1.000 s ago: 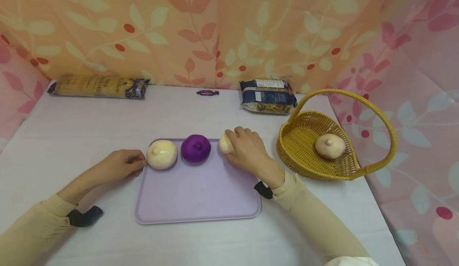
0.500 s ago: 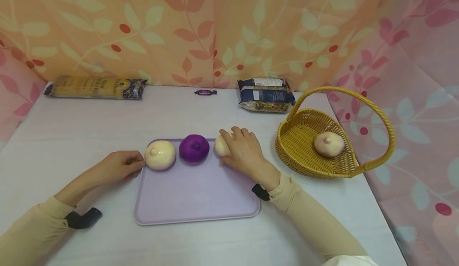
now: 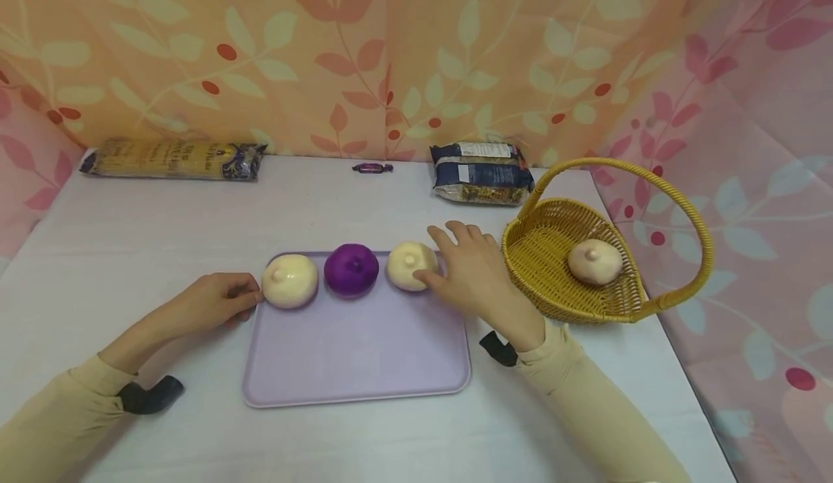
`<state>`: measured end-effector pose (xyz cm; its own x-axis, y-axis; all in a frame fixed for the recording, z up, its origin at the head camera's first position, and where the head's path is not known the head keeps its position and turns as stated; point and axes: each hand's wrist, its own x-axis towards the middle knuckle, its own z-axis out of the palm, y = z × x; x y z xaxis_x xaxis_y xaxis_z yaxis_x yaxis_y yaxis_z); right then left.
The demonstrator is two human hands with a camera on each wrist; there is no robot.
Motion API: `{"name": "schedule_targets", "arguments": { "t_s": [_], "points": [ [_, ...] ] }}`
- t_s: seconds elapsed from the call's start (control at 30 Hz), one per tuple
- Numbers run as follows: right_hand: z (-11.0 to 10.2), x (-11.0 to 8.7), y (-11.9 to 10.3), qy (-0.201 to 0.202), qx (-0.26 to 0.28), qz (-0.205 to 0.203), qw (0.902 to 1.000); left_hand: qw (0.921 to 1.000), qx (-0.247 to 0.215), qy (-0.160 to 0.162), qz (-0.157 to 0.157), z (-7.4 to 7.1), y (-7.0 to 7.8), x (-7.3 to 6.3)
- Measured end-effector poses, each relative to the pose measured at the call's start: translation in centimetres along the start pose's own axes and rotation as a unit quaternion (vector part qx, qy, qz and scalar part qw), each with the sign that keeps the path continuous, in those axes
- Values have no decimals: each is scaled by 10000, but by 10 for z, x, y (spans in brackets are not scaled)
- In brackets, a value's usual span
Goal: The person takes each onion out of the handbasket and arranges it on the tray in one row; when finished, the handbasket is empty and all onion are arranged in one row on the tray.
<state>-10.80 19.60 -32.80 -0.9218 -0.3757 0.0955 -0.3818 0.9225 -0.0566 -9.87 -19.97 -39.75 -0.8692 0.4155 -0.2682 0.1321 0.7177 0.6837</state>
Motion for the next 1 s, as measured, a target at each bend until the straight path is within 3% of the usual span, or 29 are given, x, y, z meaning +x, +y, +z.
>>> {"name": "schedule_targets", "arguments": {
  "t_s": [0.17,0.27,0.4,0.57,0.73,1.0],
  "points": [
    [-31,-12,31,441,83,352,9984,10000,57,3,-1,-2,-1,1],
    [-50,-20,54,300,82,863,9958,10000,93,-5,-18,-4,-2,1],
    [-67,-26,87,-230,120,1599,9868,9999,99,-18,-59,-5,-3,2],
    [-72,-30,123,-934,-91,2081,9736,10000,52,-13,-55,-4,-2,1],
    [-71,-28,146,-1696,-198,2229,9598,9999,18,-18,-100,-3,-3,1],
    [-59,-22,163,-2691,-412,2243,9357,9999,-91,-72,-84,-1,-2,0]
  ]
}}
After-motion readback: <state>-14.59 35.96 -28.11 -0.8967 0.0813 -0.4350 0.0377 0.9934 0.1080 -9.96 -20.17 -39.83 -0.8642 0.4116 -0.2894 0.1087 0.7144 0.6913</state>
